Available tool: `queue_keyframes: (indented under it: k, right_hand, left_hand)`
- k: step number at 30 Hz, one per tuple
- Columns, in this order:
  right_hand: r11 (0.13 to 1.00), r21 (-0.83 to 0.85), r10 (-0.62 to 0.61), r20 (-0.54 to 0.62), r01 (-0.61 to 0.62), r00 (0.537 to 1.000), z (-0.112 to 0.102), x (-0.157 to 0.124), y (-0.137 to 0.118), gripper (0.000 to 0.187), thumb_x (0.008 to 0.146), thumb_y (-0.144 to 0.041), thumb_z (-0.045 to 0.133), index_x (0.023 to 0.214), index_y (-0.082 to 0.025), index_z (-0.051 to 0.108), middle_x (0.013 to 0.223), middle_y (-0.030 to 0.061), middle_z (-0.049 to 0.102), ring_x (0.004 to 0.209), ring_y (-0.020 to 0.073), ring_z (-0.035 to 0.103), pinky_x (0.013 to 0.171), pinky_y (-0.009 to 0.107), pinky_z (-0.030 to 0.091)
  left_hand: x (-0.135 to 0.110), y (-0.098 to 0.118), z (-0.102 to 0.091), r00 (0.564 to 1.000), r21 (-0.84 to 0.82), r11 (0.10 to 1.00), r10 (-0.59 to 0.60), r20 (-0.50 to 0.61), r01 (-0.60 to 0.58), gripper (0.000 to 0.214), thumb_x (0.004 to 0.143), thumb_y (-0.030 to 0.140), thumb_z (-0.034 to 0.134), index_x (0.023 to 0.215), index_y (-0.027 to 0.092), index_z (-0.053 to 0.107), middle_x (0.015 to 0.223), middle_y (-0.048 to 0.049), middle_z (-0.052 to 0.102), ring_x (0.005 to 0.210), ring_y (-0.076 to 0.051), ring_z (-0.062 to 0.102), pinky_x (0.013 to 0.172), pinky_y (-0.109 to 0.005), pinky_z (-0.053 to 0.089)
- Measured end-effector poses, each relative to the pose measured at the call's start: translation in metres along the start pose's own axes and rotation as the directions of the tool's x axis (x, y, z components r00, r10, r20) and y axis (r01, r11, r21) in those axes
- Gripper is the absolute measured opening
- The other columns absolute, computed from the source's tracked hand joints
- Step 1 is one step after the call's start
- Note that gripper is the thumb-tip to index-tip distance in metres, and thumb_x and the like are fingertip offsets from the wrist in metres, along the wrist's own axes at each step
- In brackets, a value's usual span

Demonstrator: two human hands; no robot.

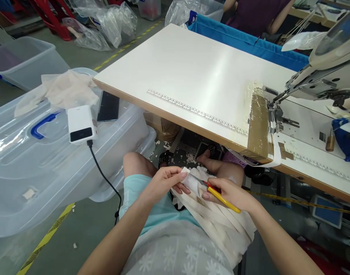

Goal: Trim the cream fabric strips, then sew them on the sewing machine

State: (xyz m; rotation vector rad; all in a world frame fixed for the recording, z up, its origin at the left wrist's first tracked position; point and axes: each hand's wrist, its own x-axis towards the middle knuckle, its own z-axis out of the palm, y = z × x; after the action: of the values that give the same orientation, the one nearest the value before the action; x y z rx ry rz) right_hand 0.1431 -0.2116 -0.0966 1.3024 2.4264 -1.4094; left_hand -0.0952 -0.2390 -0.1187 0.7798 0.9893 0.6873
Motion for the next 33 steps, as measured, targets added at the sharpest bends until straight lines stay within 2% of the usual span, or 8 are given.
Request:
queue_keyframes:
  k: [8,12,19,24,26,29,31,33]
  right_hand:
    - [0.995,-0.095,0.007,-0.112,-0.017,0.994,0.008,-0.003,0.001,0.061,0.086,-0.074,0.046,0.060,-0.020,0.036,0.054,-0.0048,0.036,0.050,0.0111,0.033,0.048,0.027,0.018]
    - [0.991,-0.131,0.003,-0.132,-0.021,0.991,0.011,-0.004,0.006,0.061,0.087,-0.075,0.043,0.060,-0.020,0.037,0.054,-0.0042,0.038,0.051,0.0114,0.034,0.049,0.027,0.019]
    - [0.963,-0.259,0.032,-0.149,-0.070,0.988,0.010,0.001,0.002,0.058,0.086,-0.075,0.043,0.066,-0.021,0.040,0.060,-0.0012,0.048,0.053,0.0129,0.037,0.051,0.027,0.021]
    - [0.989,-0.139,0.016,-0.175,-0.041,0.984,0.015,0.002,0.005,0.060,0.085,-0.076,0.041,0.060,-0.021,0.034,0.054,-0.0031,0.038,0.050,0.0117,0.030,0.050,0.027,0.020]
    - [0.999,-0.025,0.015,-0.210,-0.020,0.978,0.017,0.004,0.003,0.057,0.084,-0.073,0.046,0.062,-0.021,0.035,0.056,-0.0035,0.039,0.051,0.0119,0.033,0.050,0.026,0.023]
    - [0.980,0.176,-0.042,-0.269,0.092,0.962,0.020,0.009,-0.005,0.043,0.086,-0.060,0.052,0.071,-0.021,0.040,0.066,-0.0028,0.047,0.059,0.0131,0.044,0.053,0.024,0.033]
    - [0.960,0.220,-0.093,-0.337,0.174,0.937,0.023,0.012,-0.011,0.035,0.089,-0.050,0.052,0.072,-0.021,0.041,0.068,-0.0028,0.048,0.060,0.0130,0.046,0.054,0.024,0.036]
    - [0.958,0.164,-0.139,-0.449,0.234,0.883,0.023,0.009,-0.014,0.029,0.089,-0.041,0.052,0.071,-0.021,0.042,0.066,-0.0027,0.049,0.057,0.0128,0.046,0.052,0.024,0.036]
  left_hand:
    - [-0.002,-0.004,-0.001,1.000,0.006,1.000,-0.007,0.015,0.007,0.044,0.078,0.058,0.068,0.080,0.014,0.063,0.068,-0.0066,0.071,0.068,-0.021,0.071,0.058,-0.023,0.050]
    - [-0.001,-0.005,-0.002,1.000,-0.010,1.000,-0.008,0.027,0.008,0.042,0.079,0.055,0.068,0.081,0.013,0.064,0.067,-0.0066,0.071,0.067,-0.020,0.071,0.057,-0.022,0.050]
    - [-0.001,-0.002,0.002,0.999,0.008,1.000,-0.018,0.048,0.017,0.040,0.079,0.053,0.069,0.078,0.013,0.064,0.066,-0.0069,0.071,0.065,-0.019,0.070,0.057,-0.021,0.051]
    - [-0.002,-0.002,0.001,0.999,0.036,0.999,-0.025,0.045,0.023,0.042,0.082,0.054,0.065,0.079,0.012,0.063,0.067,-0.0087,0.071,0.067,-0.019,0.071,0.059,-0.022,0.051]
    - [-0.001,-0.004,0.004,0.998,0.048,0.999,-0.029,0.054,0.026,0.042,0.084,0.054,0.062,0.083,0.013,0.061,0.071,-0.0094,0.072,0.070,-0.020,0.071,0.061,-0.023,0.052]
    - [0.001,-0.004,0.014,0.994,0.079,0.997,-0.009,0.113,0.000,0.040,0.085,0.052,0.061,0.101,0.015,0.054,0.084,-0.0093,0.073,0.080,-0.022,0.072,0.068,-0.026,0.053]
    - [0.002,-0.003,0.022,0.985,0.111,0.993,0.024,0.169,-0.043,0.040,0.085,0.049,0.062,0.106,0.019,0.047,0.092,-0.0082,0.072,0.084,-0.021,0.071,0.069,-0.027,0.053]
    - [0.005,-0.002,0.024,0.977,0.187,0.979,0.045,0.206,-0.084,0.034,0.086,0.046,0.061,0.103,0.020,0.046,0.092,-0.0056,0.071,0.082,-0.020,0.070,0.066,-0.026,0.052]
